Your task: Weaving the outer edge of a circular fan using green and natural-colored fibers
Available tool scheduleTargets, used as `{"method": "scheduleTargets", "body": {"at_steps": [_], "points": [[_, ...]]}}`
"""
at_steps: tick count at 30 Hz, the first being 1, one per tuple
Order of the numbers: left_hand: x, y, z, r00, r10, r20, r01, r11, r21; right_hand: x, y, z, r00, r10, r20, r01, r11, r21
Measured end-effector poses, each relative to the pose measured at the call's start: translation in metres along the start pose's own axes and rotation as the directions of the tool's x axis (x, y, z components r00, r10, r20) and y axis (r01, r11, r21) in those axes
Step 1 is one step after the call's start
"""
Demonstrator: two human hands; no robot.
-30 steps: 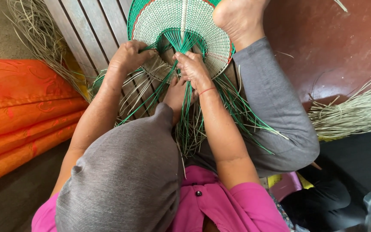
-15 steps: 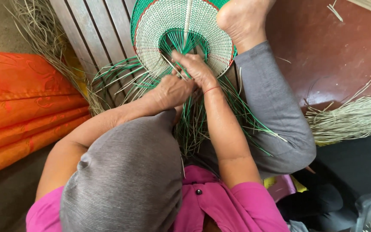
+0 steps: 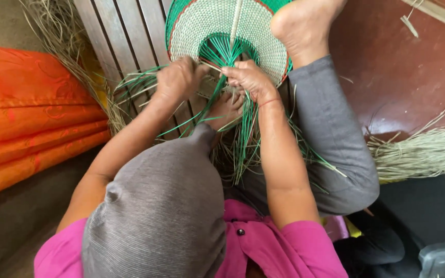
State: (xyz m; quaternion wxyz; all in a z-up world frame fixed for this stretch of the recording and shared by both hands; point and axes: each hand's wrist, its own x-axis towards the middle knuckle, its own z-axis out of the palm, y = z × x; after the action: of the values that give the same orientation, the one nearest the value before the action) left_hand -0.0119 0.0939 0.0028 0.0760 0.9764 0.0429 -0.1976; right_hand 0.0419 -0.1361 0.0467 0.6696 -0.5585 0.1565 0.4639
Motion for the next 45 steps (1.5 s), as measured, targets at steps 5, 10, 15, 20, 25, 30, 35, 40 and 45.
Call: {"method": "scheduleTargets", "body": {"at_steps": [5,10,15,20,25,30,35,40,45], "points": [[-0.039,0.01,0.022,0.982,0.178,-0.057,-0.183,0.979,-0.091,-0.008,0.001,0.003,1.0,-0.021,-0.005,0.021,0.998,0.051],[-0.081,-0.027,0.002,0.878,0.432,-0.205,-0.448,0.893,-0.037,-0.008,0.002,0.004,0.999,-0.045,-0.009,0.046,0.996,0.07],[-0.077,-0.037,-0.078,0.841,0.335,-0.425,-0.295,0.942,0.158,-0.009,0.005,0.004,0.999,-0.047,0.007,0.047,0.995,0.086],[-0.056,0.037,-0.118,0.871,0.132,-0.474,-0.365,0.819,-0.443,-0.002,0.008,-0.009,0.99,-0.024,0.137,0.003,0.988,0.152],[-0.027,0.058,-0.021,1.0,0.005,-0.003,-0.006,0.613,-0.79,-0.01,0.004,0.004,0.998,-0.063,-0.004,0.063,0.992,0.108],[-0.022,0.073,0.001,0.964,-0.13,0.232,0.252,0.161,-0.954,-0.023,-0.007,0.008,0.998,-0.064,-0.02,0.066,0.995,0.075],[-0.021,0.077,-0.006,0.915,-0.039,0.4,0.392,-0.134,-0.91,-0.031,-0.002,0.014,0.992,-0.102,-0.08,0.108,0.992,0.065],[-0.011,0.059,0.014,0.896,0.028,0.443,0.443,-0.07,-0.894,-0.02,0.028,0.007,0.964,-0.171,-0.203,0.154,0.983,-0.096],[-0.022,0.061,-0.036,0.869,0.085,0.487,0.494,-0.151,-0.856,-0.029,0.039,0.007,0.952,-0.21,-0.223,0.172,0.969,-0.179]]}}
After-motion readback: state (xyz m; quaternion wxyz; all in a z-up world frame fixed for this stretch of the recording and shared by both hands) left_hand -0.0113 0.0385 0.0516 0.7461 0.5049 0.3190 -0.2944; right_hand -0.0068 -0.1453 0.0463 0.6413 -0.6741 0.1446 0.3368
